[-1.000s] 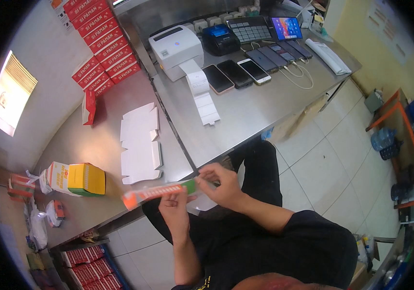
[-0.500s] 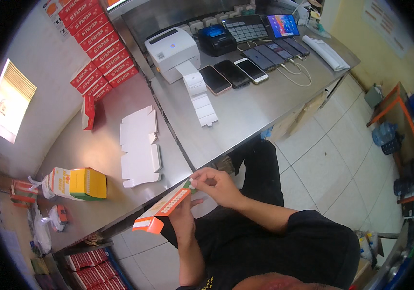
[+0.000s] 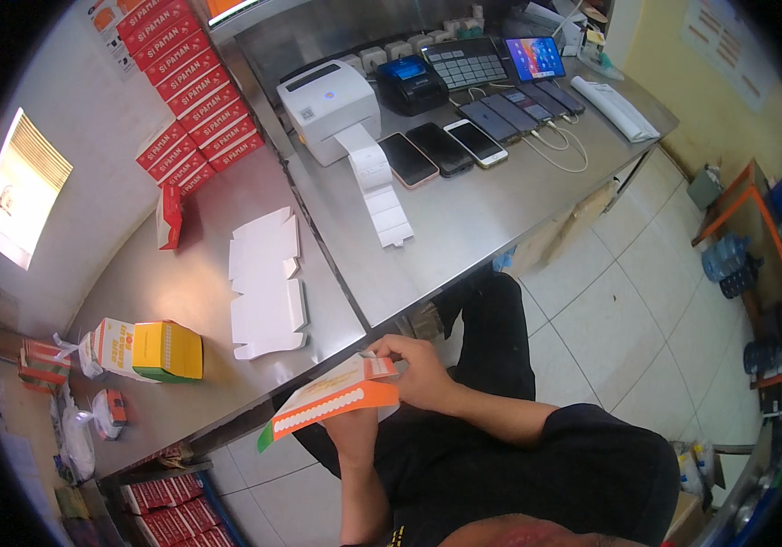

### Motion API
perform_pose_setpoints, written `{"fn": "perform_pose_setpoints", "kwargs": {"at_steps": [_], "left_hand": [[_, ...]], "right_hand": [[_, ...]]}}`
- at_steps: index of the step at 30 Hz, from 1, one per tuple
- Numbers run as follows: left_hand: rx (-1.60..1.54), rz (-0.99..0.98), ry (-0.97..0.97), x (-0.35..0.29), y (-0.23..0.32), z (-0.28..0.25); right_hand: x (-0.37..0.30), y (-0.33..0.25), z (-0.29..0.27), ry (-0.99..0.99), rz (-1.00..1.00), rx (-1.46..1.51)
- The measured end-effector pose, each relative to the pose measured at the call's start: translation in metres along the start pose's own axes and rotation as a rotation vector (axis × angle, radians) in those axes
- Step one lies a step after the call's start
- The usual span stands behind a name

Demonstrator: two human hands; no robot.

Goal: The person folds flat cardboard pieces into small rectangular boxes, tucks flaps, and stacks the finished boxes on the counter. They also place a plastic-wrapped item into a bag and hand it through a service window.

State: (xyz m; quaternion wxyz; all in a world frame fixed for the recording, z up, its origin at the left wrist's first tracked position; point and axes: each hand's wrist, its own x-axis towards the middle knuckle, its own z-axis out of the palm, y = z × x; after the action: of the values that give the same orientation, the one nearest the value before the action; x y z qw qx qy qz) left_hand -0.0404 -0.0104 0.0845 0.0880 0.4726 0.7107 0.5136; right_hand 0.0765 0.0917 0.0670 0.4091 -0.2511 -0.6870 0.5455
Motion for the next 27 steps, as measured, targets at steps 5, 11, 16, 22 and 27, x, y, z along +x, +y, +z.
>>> {"fn": "perform_pose_setpoints", "kwargs": {"at_steps": [5, 11, 16, 22, 27], "left_hand": [[0.036, 0.011, -0.011, -0.005, -0.01, 0.008], [-0.227, -0.362, 0.003, 0.006, -0.01, 0.011], [0.001, -0.059, 0.252, 0.001, 0.004, -0.008], [-0.466, -0.227, 0.055, 0.013, -0.023, -0.021], [-0.867, -0.536, 0.021, 0.013, -0.029, -0.017]], "right_hand": [[-0.002, -0.003, 0.0, 0.005, -0.082, -0.15], [0.005, 0.005, -0.009, 0.04, -0.025, -0.222], [0.013, 0.011, -0.035, 0.033, 0.042, -0.179], [0.012, -0.004, -0.063, -0.062, 0.026, -0.155], [0.017, 0.018, -0.063, -0.033, 0.435, -0.134]]}}
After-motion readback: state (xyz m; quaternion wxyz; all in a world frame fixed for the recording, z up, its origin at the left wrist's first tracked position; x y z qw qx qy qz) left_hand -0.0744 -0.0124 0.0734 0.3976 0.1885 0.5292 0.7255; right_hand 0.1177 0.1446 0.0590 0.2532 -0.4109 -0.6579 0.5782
